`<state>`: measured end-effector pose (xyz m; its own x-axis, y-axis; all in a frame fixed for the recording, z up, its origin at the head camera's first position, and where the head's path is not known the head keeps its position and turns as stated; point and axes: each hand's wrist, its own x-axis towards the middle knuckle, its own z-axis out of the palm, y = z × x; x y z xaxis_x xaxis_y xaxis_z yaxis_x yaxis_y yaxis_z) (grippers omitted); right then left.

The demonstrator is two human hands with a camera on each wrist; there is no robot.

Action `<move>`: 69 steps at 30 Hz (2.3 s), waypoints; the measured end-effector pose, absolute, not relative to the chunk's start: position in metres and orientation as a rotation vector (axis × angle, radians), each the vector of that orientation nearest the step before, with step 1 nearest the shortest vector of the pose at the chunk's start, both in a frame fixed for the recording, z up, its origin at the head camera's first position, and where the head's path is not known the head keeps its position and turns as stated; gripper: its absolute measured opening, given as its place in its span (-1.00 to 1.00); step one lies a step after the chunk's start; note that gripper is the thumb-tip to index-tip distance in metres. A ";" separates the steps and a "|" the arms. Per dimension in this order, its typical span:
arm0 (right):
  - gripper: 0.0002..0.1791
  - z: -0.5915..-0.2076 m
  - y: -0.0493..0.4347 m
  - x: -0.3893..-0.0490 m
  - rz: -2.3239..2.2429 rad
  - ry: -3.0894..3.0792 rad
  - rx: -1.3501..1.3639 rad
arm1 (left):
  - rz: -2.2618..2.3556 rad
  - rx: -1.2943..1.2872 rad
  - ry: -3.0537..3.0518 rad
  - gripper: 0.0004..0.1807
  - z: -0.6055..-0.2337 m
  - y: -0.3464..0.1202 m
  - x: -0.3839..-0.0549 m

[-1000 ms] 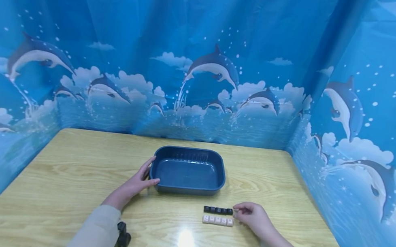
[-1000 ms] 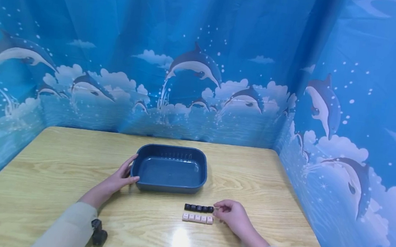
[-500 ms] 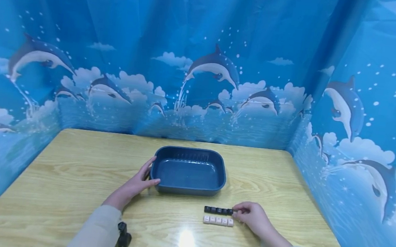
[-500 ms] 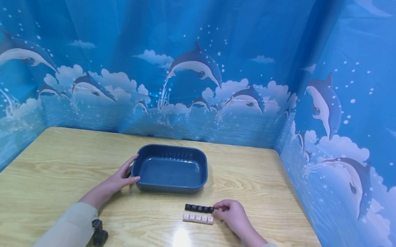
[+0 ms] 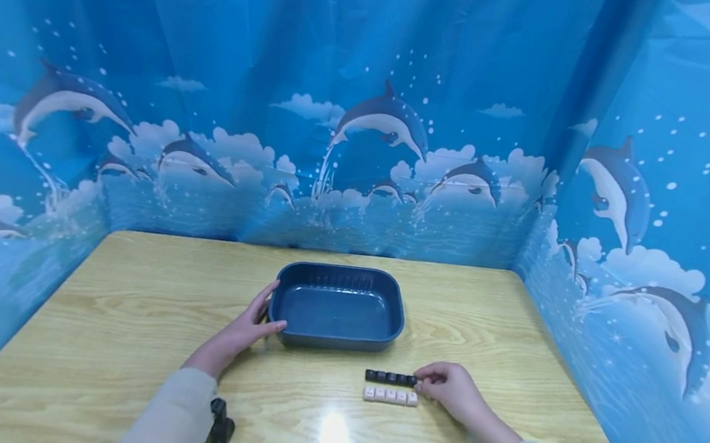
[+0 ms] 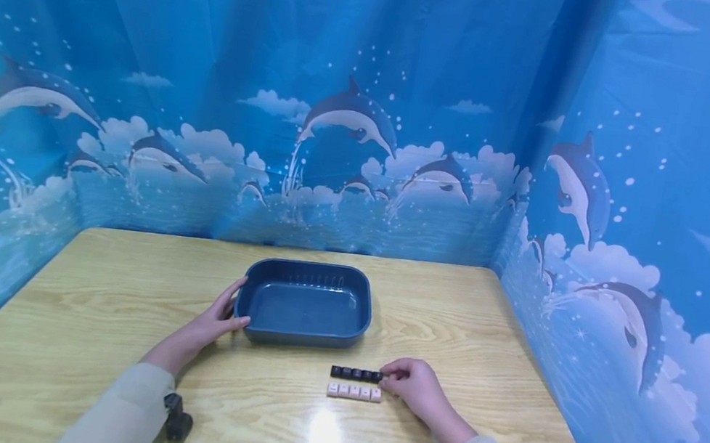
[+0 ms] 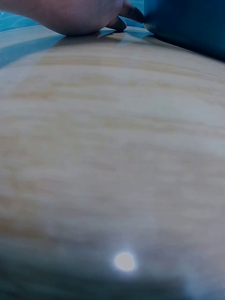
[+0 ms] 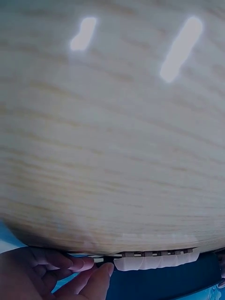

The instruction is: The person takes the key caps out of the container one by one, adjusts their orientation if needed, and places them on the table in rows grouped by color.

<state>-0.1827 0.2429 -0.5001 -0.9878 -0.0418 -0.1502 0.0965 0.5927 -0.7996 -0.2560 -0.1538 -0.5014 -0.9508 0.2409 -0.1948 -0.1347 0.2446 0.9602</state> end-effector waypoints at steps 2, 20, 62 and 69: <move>-0.75 -0.500 0.243 -0.183 -1.349 2.664 0.042 | 1.760 0.099 2.219 -0.05 -0.502 -0.154 -0.257; -0.75 -0.482 0.236 -0.184 -1.390 2.708 -0.233 | 1.757 0.089 2.227 -0.04 -0.503 -0.154 -0.258; -0.82 -0.497 0.184 -0.186 -0.787 2.972 -0.998 | 1.743 0.093 2.233 -0.03 -0.502 -0.153 -0.257; -0.85 -0.497 0.183 -0.186 -0.780 2.971 -1.016 | 1.738 0.086 2.241 -0.04 -0.502 -0.153 -0.257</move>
<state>-0.1862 0.1826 -0.4967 -0.7989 -0.5527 0.2372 -0.5979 0.6873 -0.4125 -0.2575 -0.1532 -0.5025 -0.9523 0.2303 -0.2004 -0.1368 0.2649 0.9545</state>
